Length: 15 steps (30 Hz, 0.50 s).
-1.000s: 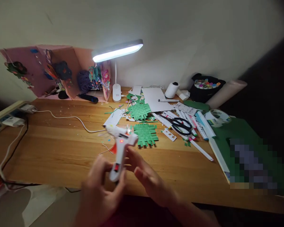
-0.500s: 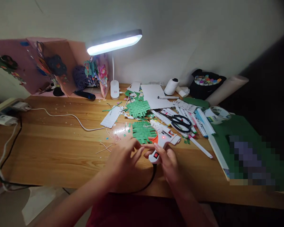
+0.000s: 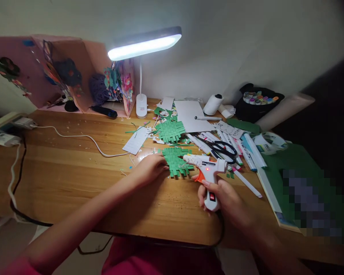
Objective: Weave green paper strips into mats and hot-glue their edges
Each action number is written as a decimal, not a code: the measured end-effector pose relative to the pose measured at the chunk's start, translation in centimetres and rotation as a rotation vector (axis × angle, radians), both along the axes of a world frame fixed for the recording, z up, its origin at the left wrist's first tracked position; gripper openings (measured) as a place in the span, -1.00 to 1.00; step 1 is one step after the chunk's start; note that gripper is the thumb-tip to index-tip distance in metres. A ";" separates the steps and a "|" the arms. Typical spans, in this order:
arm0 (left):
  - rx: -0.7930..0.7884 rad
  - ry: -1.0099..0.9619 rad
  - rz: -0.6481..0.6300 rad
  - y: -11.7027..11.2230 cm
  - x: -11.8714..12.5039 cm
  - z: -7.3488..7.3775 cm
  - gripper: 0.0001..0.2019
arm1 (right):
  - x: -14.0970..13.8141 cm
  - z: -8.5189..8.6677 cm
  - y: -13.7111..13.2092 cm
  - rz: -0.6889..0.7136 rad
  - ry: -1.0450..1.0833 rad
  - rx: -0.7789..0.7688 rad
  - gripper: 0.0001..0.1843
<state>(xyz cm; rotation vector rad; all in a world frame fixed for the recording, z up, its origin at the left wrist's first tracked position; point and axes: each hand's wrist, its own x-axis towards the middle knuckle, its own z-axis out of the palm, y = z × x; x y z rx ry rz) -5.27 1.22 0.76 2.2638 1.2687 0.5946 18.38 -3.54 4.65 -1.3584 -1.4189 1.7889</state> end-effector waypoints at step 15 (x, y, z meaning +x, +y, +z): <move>-0.045 -0.056 0.053 0.4 -0.5 -0.5 -0.86 | 1.3 -0.7 -0.3 0.102 -0.063 -0.128 -0.47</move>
